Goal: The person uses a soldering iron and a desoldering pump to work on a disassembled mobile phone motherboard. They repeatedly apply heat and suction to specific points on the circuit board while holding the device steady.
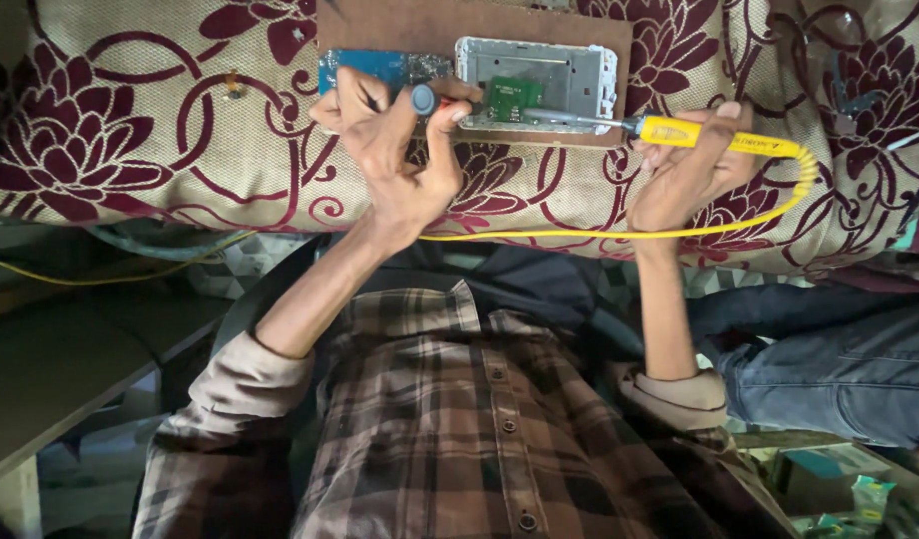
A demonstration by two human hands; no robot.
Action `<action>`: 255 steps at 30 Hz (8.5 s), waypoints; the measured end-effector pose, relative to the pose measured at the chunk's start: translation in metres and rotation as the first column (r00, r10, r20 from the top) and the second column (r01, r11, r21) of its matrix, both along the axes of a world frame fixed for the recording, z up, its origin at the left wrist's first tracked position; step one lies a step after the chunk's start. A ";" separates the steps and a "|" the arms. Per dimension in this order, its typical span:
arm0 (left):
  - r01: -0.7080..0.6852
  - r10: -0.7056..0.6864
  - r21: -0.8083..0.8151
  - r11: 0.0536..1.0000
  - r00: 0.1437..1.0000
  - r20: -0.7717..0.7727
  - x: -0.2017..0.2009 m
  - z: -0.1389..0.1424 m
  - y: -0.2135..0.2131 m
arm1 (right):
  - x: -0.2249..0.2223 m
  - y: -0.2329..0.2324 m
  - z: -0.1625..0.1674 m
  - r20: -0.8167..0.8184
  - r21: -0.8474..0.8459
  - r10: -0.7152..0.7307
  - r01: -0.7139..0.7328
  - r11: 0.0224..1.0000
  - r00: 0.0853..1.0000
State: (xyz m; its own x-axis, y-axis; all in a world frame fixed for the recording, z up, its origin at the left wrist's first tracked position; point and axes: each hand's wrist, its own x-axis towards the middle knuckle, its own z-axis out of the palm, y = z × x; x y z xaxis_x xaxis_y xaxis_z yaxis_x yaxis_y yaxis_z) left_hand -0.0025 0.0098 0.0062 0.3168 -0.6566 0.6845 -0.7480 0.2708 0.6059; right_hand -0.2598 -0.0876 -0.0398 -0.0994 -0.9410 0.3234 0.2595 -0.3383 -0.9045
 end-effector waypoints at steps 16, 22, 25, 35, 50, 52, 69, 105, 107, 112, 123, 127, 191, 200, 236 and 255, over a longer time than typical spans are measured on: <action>0.011 -0.010 -0.015 1.000 1.000 0.016 0.001 -0.002 -0.001 | 0.020 -0.004 0.063 -0.515 -0.290 -0.176 0.023 0.957 0.839; -0.014 0.014 0.005 1.000 0.999 0.034 0.001 -0.001 -0.001 | 0.015 -0.013 0.056 -0.526 -0.281 -0.178 0.028 0.959 0.832; -0.026 0.026 0.018 1.000 0.999 0.034 0.000 -0.002 0.000 | 0.009 -0.016 0.045 -0.593 -0.375 -0.249 0.011 0.927 0.766; -0.052 0.052 -0.004 0.999 0.998 0.023 -0.002 -0.006 -0.004 | 0.016 -0.030 0.035 -0.167 0.029 -0.093 0.099 0.995 0.982; -0.039 0.039 0.000 0.999 0.999 0.015 -0.003 -0.007 -0.003 | 0.005 -0.055 0.078 -0.504 -0.007 0.335 -0.392 0.920 0.796; -0.042 0.042 0.000 0.999 0.999 0.015 -0.003 -0.007 -0.004 | 0.006 -0.053 0.090 -0.522 0.034 0.367 -0.411 0.911 0.770; -0.059 0.059 -0.020 0.998 0.997 0.046 0.001 -0.003 -0.006 | 0.023 -0.024 0.078 -0.463 -0.062 0.169 -0.222 0.973 0.870; -0.057 0.057 0.006 0.998 0.998 0.003 0.008 -0.015 -0.005 | 0.057 0.095 -0.010 -0.325 -0.006 -0.140 0.146 0.989 0.935; -0.046 0.046 0.028 0.999 0.999 -0.001 0.007 -0.014 -0.004 | 0.055 0.096 -0.009 -0.318 -0.005 -0.147 0.153 0.988 0.937; -0.046 0.047 0.014 0.999 0.999 -0.013 0.004 -0.013 -0.005 | 0.050 0.099 -0.011 -0.350 -0.047 -0.200 0.196 0.980 0.915; -0.035 0.035 -0.004 0.999 0.999 0.001 0.006 -0.012 -0.005 | 0.061 0.116 0.000 -0.397 -0.071 -0.260 0.253 0.965 0.880; -0.040 0.040 -0.015 0.999 0.999 -0.002 0.006 -0.013 -0.006 | 0.063 0.122 0.005 -0.484 -0.172 -0.300 0.247 0.954 0.822; -0.050 0.050 -0.011 0.999 0.999 0.012 0.007 -0.015 -0.005 | 0.069 0.127 -0.012 -0.312 -0.083 -0.326 0.316 0.945 0.893; -0.019 0.019 -0.018 1.000 1.000 0.012 0.007 -0.015 -0.006 | 0.063 0.126 -0.010 -0.318 -0.039 -0.257 0.258 0.965 0.913; -0.072 0.072 0.000 0.997 0.997 0.017 0.004 -0.017 -0.007 | 0.059 0.124 -0.007 -0.274 0.098 -0.166 0.199 0.975 0.947; -0.056 0.056 -0.014 0.998 0.998 0.007 0.004 -0.019 -0.008 | 0.061 0.117 -0.016 -0.120 0.206 -0.238 0.259 0.944 0.964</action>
